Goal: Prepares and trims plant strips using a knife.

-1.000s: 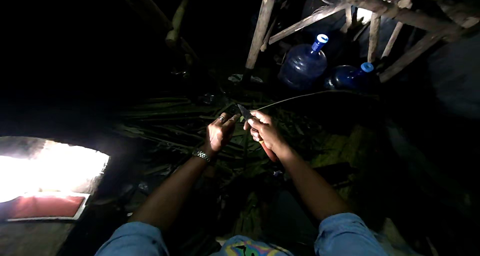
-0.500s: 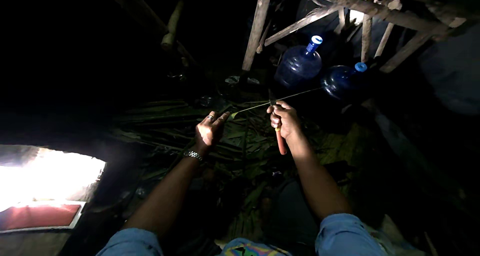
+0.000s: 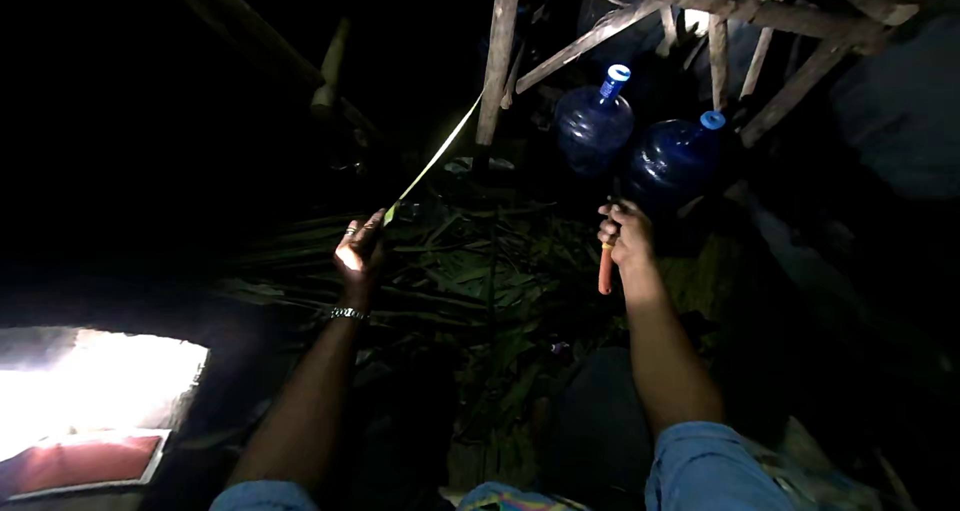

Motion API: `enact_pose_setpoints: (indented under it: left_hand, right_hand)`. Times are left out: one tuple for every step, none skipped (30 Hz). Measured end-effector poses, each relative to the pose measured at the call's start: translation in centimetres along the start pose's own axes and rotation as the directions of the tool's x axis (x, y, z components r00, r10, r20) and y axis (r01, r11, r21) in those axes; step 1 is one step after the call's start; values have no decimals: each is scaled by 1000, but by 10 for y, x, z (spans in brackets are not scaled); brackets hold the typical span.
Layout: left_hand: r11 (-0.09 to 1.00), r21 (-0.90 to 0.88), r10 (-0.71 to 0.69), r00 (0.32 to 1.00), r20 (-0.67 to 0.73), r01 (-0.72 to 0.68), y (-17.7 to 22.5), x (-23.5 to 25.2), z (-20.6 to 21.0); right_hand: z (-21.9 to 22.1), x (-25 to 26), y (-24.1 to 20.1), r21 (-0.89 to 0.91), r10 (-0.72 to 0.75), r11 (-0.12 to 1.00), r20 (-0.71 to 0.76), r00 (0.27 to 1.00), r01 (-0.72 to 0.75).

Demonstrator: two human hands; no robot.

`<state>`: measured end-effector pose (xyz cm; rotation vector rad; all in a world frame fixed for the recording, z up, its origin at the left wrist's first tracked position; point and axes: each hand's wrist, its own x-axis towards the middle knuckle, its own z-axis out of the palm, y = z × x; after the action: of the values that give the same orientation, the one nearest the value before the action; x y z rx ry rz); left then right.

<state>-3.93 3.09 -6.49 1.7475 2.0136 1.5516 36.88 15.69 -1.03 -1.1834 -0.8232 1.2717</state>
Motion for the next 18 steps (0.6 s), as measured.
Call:
enact_pose_setpoints:
  left_hand:
    - [998,-53,-17,999,43,20,5,-1,3]
    - [993,-112,-34,994,101,45,10,-4,6]
    - [983,-172,-41,985,166,70,16,-7,9]
    - [968,-231,-49,975,216,100,21,-10,12]
    - [949,-282,-64,965,253,137,28,-12,16]
    - [929,-324,-81,952,295,180,36,-14,18]
    - [912,-347,-95,936,339,219,44,-15,19]
    - [901,-361,-95,921,378,241,50,-16,19]
    - [890,-379,-83,908,411,253,54,-17,19]
    - [876,-405,-70,898,434,264,57,-18,20]
    - [860,-434,-52,891,452,270,59,-20,21]
    - [848,-454,-31,881,472,274,60,-21,21]
    - [842,-465,-14,872,490,275,60,-21,21]
    - [840,-466,-6,863,505,279,60,-21,21]
    - [839,-462,-6,856,518,286,61,-21,21]
    - [838,-460,-7,848,529,294,61,-21,20]
    - [838,-457,-8,844,536,298,61,-21,19]
    - [838,-456,-8,843,538,299,60,-20,19]
  right_hand:
    - [11,-9,1,-64,-18,998,114,993,26]
    - [23,-20,4,-117,-39,991,235,971,68]
    - [36,-32,7,-176,-54,976,361,931,125]
    - [49,-44,11,-218,-59,959,475,878,182]
    - [62,-57,15,-244,-59,940,576,815,240]
    - [75,-69,19,-256,-51,922,660,750,289]
    - [86,-79,23,-259,-41,909,726,686,328]
    - [96,-87,27,-255,-26,903,770,638,345]
    - [103,-94,31,-250,-15,905,791,611,346]
    - [108,-98,34,-242,-15,908,797,604,342]
    - [112,-102,37,-237,-18,913,791,612,333]
    - [113,-104,38,-238,-17,918,776,630,318]
    - [114,-105,38,-245,-15,921,755,655,304]
    - [113,-105,37,-248,-16,925,731,682,288]
    - [111,-104,35,-246,-15,932,709,705,268]
    - [109,-103,33,-235,-21,940,687,727,249]
    - [106,-101,30,-217,-40,944,668,743,246]
    - [103,-98,27,-201,-61,947,649,758,249]
